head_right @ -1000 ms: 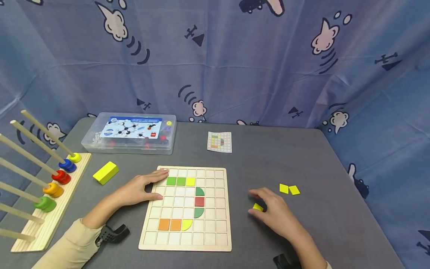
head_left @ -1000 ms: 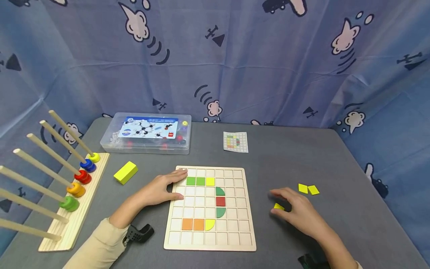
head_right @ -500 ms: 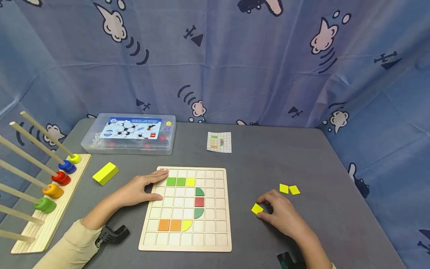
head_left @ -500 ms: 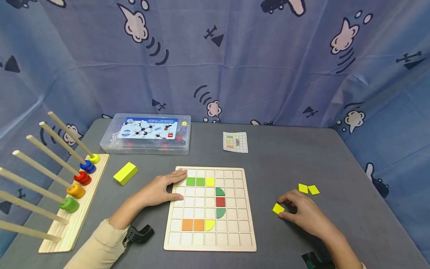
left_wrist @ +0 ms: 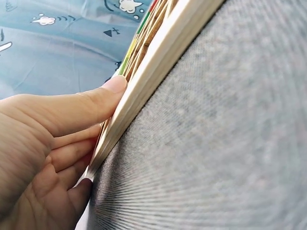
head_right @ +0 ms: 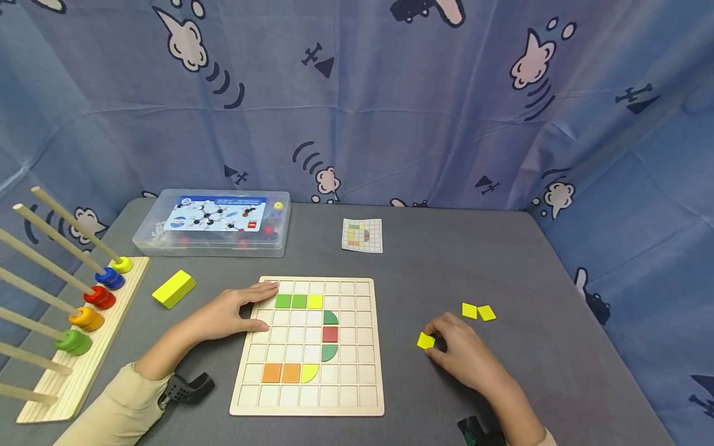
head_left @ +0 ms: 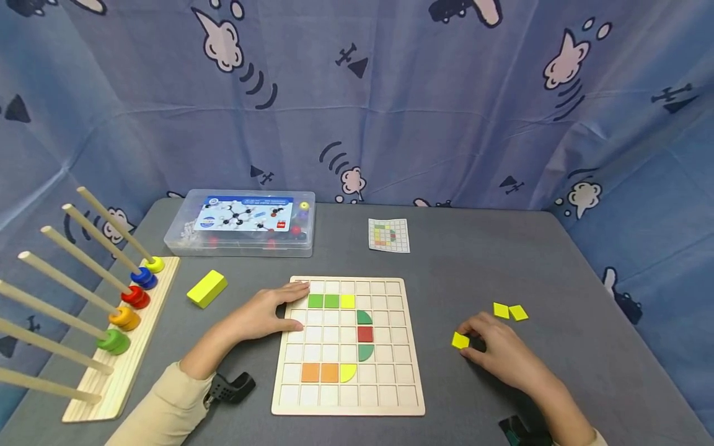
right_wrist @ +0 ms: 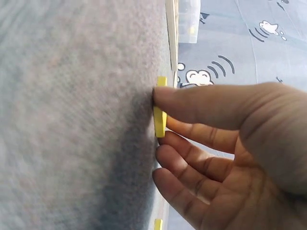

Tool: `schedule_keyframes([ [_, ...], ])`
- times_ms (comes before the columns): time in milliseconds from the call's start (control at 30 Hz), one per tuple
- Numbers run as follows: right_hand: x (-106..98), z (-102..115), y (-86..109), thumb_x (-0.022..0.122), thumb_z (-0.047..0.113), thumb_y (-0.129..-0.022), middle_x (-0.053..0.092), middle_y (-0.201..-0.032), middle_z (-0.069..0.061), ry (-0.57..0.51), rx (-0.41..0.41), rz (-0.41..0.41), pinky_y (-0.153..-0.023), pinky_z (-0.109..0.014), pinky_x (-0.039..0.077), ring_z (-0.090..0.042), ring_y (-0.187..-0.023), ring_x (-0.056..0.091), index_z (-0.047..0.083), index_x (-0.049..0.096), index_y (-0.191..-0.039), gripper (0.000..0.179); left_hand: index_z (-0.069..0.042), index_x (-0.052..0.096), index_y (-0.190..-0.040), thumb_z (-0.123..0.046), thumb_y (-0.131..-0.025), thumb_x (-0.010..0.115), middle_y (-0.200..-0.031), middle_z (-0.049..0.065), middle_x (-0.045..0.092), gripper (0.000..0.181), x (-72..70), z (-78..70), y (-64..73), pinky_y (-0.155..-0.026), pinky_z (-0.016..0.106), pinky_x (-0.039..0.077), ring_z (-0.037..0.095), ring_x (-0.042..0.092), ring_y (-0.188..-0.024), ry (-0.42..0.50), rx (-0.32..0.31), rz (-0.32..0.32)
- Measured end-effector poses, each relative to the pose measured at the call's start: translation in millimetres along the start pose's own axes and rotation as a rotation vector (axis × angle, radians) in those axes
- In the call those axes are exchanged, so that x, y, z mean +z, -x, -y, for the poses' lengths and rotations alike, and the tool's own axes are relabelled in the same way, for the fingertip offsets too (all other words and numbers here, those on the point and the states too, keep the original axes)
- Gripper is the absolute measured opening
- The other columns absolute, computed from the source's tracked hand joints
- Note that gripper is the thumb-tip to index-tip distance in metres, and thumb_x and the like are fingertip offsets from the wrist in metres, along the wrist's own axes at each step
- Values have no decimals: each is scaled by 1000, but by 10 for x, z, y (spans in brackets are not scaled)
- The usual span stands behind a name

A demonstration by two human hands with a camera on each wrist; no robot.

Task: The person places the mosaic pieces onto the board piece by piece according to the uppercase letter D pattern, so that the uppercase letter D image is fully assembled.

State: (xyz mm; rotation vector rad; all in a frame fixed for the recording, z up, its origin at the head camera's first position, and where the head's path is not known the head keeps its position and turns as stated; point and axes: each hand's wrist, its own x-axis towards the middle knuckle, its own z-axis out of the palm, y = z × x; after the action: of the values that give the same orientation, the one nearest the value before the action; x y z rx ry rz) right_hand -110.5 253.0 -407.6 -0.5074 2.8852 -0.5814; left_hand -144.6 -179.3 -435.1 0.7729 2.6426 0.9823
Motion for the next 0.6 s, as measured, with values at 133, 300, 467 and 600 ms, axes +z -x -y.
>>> schedule_keyframes([
  [133, -5, 60, -29, 76, 12, -78, 60, -97, 0, 8, 8, 10, -76, -38, 52, -17, -88, 59, 12, 66, -100, 25, -4, 45, -141, -34, -82, 73, -148, 12, 41, 73, -25, -17, -7, -110, 53, 31, 34, 33, -139, -17, -10, 11],
  [300, 0, 222, -71, 75, 12, -80, 61, -100, 0, -28, -27, -14, -78, -37, 54, -19, -92, 63, 12, 64, -103, 25, -4, 46, -140, -34, -80, 75, -146, 12, 44, 73, -51, -27, -20, -109, 52, 33, 32, 34, -138, -33, -25, 22],
  [467, 63, 509, -149, 76, 12, -80, 59, -98, 6, -71, -143, -46, -79, -31, 55, -13, -92, 63, 16, 65, -103, 26, -4, 46, -140, -33, -80, 75, -146, 11, 44, 73, -50, -29, -15, -109, 52, 32, 32, 34, -139, -33, -30, 18],
  [600, 131, 784, -235, 77, 14, -79, 58, -97, 8, -103, -246, -41, -77, -28, 55, -10, -89, 61, 17, 66, -103, 27, -6, 46, -141, -34, -80, 75, -147, 11, 43, 73, -33, -21, -17, -109, 53, 32, 32, 33, -139, -32, -28, 8],
])
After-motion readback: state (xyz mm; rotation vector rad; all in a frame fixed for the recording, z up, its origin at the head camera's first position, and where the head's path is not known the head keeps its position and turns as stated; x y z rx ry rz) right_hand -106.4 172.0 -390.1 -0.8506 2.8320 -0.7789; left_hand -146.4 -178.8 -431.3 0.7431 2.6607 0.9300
